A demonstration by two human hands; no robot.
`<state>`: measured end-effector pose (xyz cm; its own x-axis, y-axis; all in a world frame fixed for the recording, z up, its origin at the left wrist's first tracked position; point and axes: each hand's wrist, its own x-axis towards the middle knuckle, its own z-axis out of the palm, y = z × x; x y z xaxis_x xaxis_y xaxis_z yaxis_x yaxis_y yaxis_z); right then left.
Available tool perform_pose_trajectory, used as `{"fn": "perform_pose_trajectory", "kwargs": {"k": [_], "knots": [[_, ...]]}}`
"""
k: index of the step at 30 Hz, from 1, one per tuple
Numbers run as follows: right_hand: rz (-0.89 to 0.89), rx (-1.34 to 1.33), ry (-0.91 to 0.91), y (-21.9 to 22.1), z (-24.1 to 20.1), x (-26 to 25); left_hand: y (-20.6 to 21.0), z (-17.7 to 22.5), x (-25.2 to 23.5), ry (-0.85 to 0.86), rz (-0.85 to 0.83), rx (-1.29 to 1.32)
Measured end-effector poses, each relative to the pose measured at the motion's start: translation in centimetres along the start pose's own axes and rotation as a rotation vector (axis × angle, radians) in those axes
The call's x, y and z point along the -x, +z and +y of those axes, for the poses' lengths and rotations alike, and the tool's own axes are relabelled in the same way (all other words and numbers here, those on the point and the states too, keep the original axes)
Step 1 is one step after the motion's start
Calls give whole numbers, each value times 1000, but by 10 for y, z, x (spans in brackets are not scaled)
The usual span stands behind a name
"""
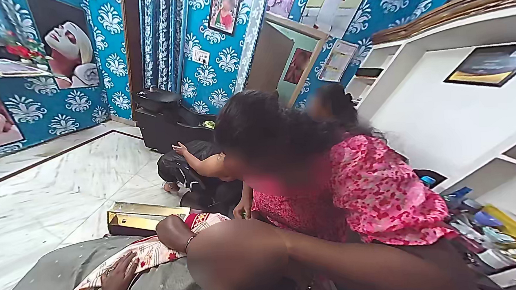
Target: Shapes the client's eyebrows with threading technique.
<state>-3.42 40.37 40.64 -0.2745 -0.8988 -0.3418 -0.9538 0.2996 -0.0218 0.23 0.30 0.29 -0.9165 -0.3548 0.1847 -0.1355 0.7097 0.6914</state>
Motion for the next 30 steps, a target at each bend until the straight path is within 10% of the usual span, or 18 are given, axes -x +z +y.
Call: {"fn": "perform_pose_trajectory", "kwargs": {"k": [30], "knots": [[-36, 13, -5, -5, -9, 3, -5, 7, 3, 17, 26, 1]]}}
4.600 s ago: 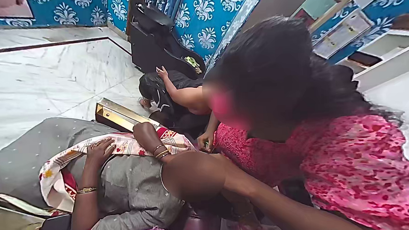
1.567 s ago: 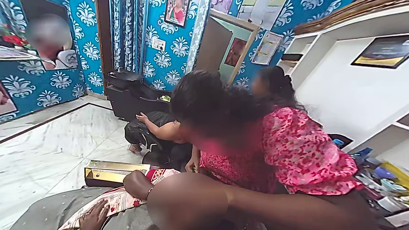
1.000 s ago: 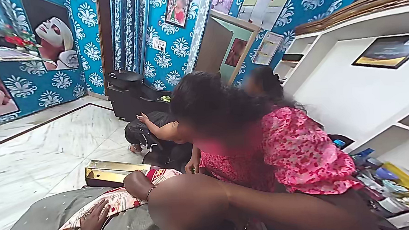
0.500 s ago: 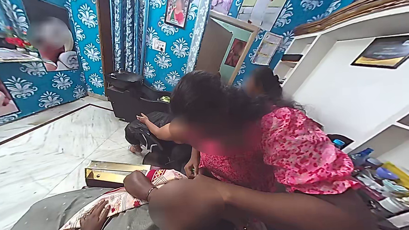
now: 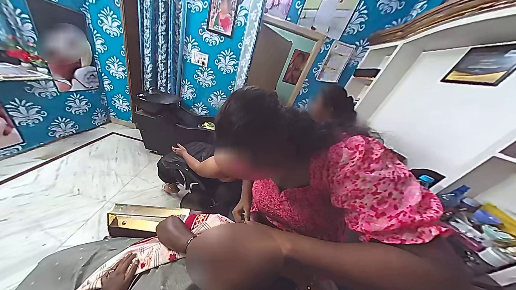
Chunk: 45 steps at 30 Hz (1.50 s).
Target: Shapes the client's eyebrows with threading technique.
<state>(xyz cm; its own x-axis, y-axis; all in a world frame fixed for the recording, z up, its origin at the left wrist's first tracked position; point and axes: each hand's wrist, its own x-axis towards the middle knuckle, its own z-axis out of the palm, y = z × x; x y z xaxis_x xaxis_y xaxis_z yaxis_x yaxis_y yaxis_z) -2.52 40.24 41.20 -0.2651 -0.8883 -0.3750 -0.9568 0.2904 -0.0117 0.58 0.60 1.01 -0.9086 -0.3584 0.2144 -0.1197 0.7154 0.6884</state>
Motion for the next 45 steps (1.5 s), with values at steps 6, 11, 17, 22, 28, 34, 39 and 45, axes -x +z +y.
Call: {"fn": "perform_pose_trajectory", "kwargs": {"k": [6, 11, 17, 22, 28, 34, 39, 45], "knots": [[48, 17, -42, 6, 2, 1, 6, -7, -2, -1, 4, -20], [37, 22, -42, 6, 2, 1, 5, -8, -3, 0, 5, -20], [59, -227, 93, 6, 0, 2, 3, -4, -1, -13, -7, -12], [268, -169, -107, 2, 6, 0, 4, -7, -2, -19, -16, -10], [157, -535, -117, -3, 9, -4, 6, -8, -3, -21, -23, -5], [21, -586, 60, 2, 1, -2, 5, -8, -2, -11, -19, -24], [39, -541, 85, -6, -3, 3, 5, -7, -2, 1, -21, -41], [148, -227, -39, 6, -21, -3, 16, -21, -5, 11, 16, -39]]}}
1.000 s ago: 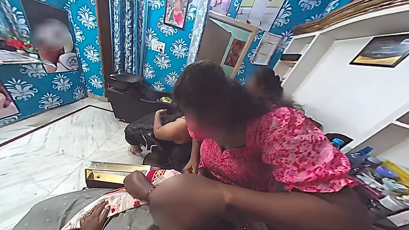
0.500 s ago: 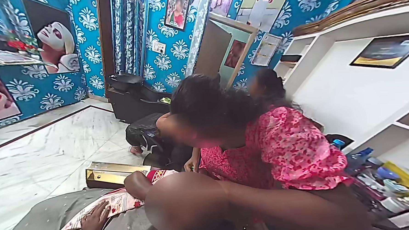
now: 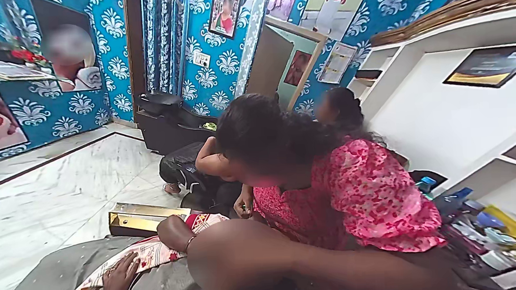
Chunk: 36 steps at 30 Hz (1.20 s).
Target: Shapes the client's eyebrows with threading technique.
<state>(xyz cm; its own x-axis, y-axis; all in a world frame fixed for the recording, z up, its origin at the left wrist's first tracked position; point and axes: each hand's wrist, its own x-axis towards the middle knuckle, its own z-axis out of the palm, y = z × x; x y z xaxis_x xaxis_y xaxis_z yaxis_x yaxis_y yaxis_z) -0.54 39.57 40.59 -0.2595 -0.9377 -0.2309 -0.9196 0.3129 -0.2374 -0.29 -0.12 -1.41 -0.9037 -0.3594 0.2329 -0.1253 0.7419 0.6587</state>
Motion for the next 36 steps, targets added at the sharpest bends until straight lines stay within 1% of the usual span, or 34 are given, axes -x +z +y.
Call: {"fn": "perform_pose_trajectory", "kwargs": {"k": [1, 3, 5, 7, 9, 13, 15, 17, 19, 21, 23, 25, 30, 36], "knots": [[-18, 74, 17, 5, -6, 0, 0, 0, 0, -2, 2, 0], [-14, 313, -68, 25, -8, -2, 0, 1, 0, -2, 0, -10], [-30, 376, -75, 35, -16, -1, -2, 2, 0, -1, -16, -27], [-19, 382, -71, 39, -23, 2, 4, -8, -1, -2, -16, -54], [-60, 386, -51, 39, -27, 3, 7, -11, -2, 3, -8, -65], [-40, 380, -34, 41, -25, 4, -4, 5, 0, -4, -11, -34], [-55, 313, 15, 43, -21, 3, -5, 6, 1, 0, -5, -38], [-93, 206, 110, 43, -18, 1, -5, 6, 1, 2, -6, -32], [-114, 206, 124, 43, -13, -1, -4, 4, 1, 13, 1, -17], [-99, 302, 60, 44, -8, -2, -5, 4, 1, 24, 12, -3], [-60, 344, 29, 45, -5, -1, -6, 5, 1, 17, 1, -3], [-52, 337, 58, 41, -6, 0, -6, 5, 1, 11, -1, 0], [40, 337, 111, 41, -12, 2, -4, 3, 1, 13, 5, 5], [9, 311, 187, 37, -22, 3, -5, 4, 0, 7, 1, -4]]}}
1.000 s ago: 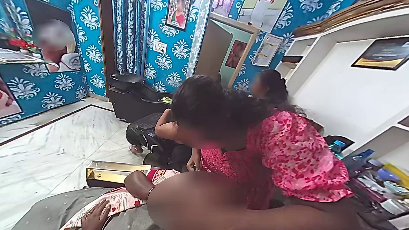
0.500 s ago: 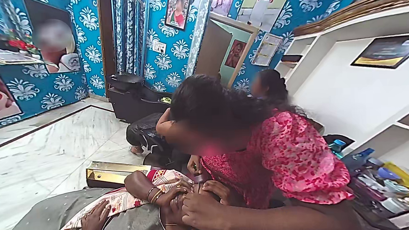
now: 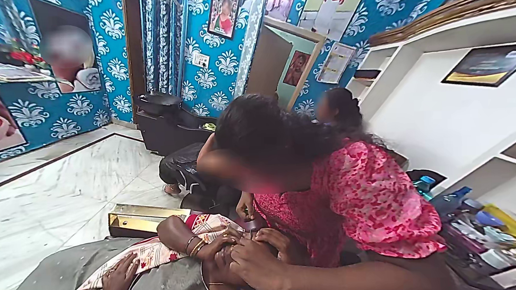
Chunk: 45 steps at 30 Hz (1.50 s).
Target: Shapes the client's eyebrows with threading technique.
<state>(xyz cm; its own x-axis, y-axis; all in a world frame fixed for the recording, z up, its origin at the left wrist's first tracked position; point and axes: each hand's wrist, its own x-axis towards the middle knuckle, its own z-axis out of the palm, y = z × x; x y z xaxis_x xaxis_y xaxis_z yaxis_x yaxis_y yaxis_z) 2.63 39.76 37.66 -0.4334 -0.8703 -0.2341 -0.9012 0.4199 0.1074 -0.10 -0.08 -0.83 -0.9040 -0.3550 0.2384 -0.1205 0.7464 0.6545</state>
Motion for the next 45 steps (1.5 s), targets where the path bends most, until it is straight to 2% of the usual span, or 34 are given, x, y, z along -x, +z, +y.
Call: {"fn": "perform_pose_trajectory", "kwargs": {"k": [11, 21, 24, 28, 30, 33, 34, 39, 45], "knots": [[-62, -28, 76, -7, -9, 2, -1, 2, 1, -8, -3, -1], [49, 9, 50, 2, -6, 5, -2, 3, 1, -14, -8, -13], [107, 53, -6, 2, -5, 5, -1, 3, 1, -8, -11, -12], [308, 141, -244, 6, 13, -4, 0, 2, 1, -20, -9, -6], [215, 79, -278, -4, 21, -8, 0, 2, 1, -14, -4, -4], [-59, 12, -203, -19, 20, -12, -2, 4, 1, -12, -5, -5], [-102, 2, -178, -20, 20, -13, -3, 5, 1, -15, -8, -6], [-124, -21, -86, -7, 25, -14, 0, 2, 2, 3, 3, -9], [-114, -2, 6, -13, 17, -10, 0, 1, 1, -19, -20, 6]]}}
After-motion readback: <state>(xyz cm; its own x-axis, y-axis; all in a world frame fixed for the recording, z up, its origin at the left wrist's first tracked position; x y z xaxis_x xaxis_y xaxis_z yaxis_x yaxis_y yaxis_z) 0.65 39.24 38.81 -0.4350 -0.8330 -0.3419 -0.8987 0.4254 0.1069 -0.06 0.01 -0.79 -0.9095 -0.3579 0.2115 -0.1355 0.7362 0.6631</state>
